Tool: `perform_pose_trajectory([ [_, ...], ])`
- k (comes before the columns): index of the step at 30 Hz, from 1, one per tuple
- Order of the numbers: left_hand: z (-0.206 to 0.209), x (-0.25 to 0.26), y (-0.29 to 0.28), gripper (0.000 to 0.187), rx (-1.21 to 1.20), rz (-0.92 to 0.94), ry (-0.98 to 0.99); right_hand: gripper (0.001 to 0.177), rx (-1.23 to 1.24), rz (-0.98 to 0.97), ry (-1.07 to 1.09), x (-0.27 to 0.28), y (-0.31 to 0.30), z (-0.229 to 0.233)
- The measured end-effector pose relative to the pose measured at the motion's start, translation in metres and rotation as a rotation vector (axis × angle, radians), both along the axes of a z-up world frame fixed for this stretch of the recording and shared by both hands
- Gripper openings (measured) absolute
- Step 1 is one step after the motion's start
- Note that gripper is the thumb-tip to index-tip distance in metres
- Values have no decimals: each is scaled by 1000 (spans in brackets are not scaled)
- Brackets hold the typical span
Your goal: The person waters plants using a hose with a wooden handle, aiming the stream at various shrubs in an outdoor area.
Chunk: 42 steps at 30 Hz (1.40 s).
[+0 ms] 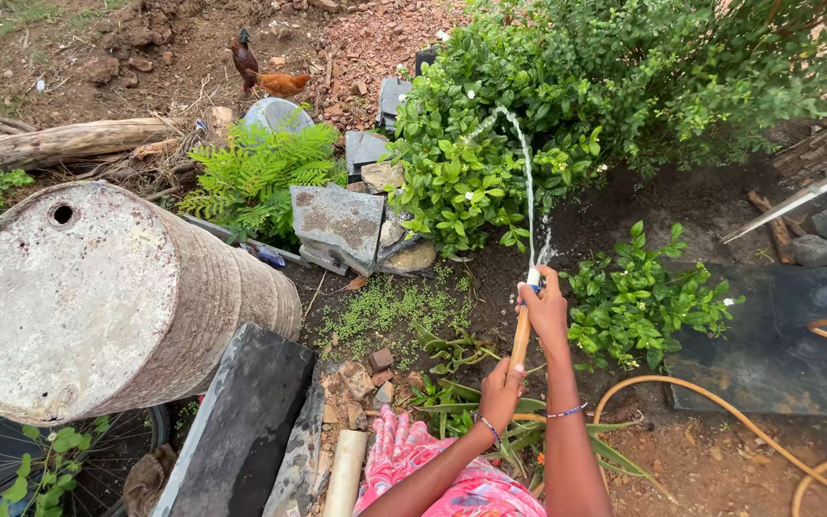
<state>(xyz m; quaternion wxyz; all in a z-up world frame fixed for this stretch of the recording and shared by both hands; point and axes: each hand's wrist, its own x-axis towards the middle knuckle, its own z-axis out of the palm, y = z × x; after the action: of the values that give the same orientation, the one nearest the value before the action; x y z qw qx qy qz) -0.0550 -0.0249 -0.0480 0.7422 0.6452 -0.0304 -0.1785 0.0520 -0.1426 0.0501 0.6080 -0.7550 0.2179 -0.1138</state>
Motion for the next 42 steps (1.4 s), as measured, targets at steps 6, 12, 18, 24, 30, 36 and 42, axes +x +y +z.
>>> perform_pose_trajectory([
  [6, 8, -8, -4, 30, 172, 146, -124, 45, 37, 15, 31, -9, 21, 22],
  [12, 31, -13, -2, 27, 406, 217, -302, 49, 83, 7, -29, -6, 20, 25],
  [18, 46, -4, 1, 28, 413, 207, -277, 51, 233, 6, -119, 4, 15, 22],
  [24, 44, 12, 5, 29, 390, 226, -317, 51, 354, 16, -188, 22, 13, 15],
  [30, 39, 25, 10, 29, 394, 232, -310, 44, 288, -6, -177, 36, 24, 12],
  [36, 36, 34, 20, 29, 377, 216, -277, 44, 272, -38, -152, 46, 30, 0],
  [42, 29, 45, 26, 29, 342, 207, -237, 46, 245, -85, -96, 60, 35, -13],
])
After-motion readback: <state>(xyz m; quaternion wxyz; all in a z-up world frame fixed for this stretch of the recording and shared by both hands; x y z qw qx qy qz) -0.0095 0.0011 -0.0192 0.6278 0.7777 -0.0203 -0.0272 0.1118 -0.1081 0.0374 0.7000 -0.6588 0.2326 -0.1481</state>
